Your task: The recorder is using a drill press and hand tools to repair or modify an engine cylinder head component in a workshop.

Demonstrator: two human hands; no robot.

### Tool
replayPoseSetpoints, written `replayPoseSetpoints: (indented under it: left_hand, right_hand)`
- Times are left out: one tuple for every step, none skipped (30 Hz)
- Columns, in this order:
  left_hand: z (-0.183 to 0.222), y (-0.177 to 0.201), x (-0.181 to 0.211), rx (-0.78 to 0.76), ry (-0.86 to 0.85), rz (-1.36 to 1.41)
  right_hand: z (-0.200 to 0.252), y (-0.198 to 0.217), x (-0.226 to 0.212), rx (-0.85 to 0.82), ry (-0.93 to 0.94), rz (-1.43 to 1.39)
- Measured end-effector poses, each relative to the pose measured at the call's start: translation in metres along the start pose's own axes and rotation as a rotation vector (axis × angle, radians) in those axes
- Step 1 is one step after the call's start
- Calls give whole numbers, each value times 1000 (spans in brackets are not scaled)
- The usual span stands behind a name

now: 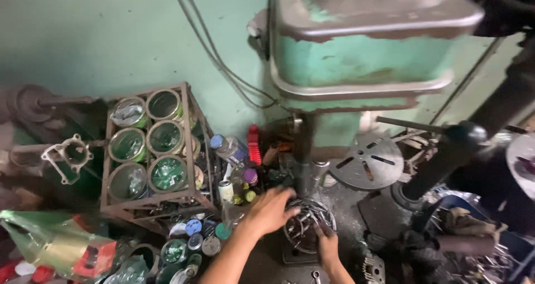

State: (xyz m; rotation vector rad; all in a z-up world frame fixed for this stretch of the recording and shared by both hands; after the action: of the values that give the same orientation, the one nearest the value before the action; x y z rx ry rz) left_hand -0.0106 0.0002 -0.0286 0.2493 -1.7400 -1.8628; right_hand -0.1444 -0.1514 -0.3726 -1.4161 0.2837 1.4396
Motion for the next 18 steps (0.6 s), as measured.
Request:
replayPoseSetpoints:
  left_hand:
    - [-3, 9, 5, 1, -12, -5]
    - [-4, 29, 14, 226, -123, 95]
    - [-1, 50, 22, 454, -230, 200]
    - [-11, 48, 21, 457, -241, 199]
    - [-24, 42, 19, 408, -204, 318]
    - [-38, 36, 17, 356, -167, 436]
    - [-41, 44, 27, 357, -179, 437]
    - [-44, 52, 37, 337, -244, 660]
    - [-48, 61, 49, 313, -313, 884]
    - [-56, 61, 55, 315, -329, 886]
    - [-64, 60, 59, 380, -299, 893]
    - [-72, 59, 62, 446, -267, 900]
    - [-74, 57, 66, 435, -279, 903]
    - [-77, 55, 71, 414, -314, 1022]
    - [-83, 57, 75, 396, -354, 1138]
    - [-86, 50, 79, 387, -372, 1138]
    - [-89, 42, 73, 419, -224, 1125]
    - [-91, 34, 67, 447, -76, 1107]
  right_hand:
    - [11, -7, -24, 8, 9, -6]
    - [23, -11, -42, 54, -73, -139]
    - [34, -17, -62, 95, -155, -269]
    - [36, -18, -74, 97, -144, -272]
    - [39, -17, -85, 92, -158, -296]
    - [42, -17, -95, 86, -171, -319]
    - [54, -25, -117, 90, -159, -321]
    - [66, -35, -139, 82, -161, -340]
    - [75, -44, -162, 72, -159, -358]
    - [68, -32, -161, 75, -143, -359]
    - [62, -20, -159, 27, -111, -324]
    - [56, -8, -157, -20, -79, -288]
    - [58, 2, -159, -7, -70, -292]
    - [59, 10, -163, -34, -25, -169]
    - [57, 16, -169, -63, 26, -49]
    - [60, 22, -180, -53, 41, -54]
    - [64, 25, -190, -20, 92, 51]
    - [69, 28, -200, 13, 143, 155]
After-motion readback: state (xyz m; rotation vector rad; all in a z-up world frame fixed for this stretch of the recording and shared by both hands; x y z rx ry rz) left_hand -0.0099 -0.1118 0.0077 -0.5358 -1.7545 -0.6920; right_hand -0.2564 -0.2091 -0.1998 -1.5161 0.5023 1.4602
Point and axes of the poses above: each hand's wrist, its own z-axis away from the middle knuckle, its own y-axis out of the back of the hand, x = y × z, the point moved 5 cm from there along -z, towards the middle knuckle, and after that the axes turned 15 degrees about -z, right-handed, at the moved point
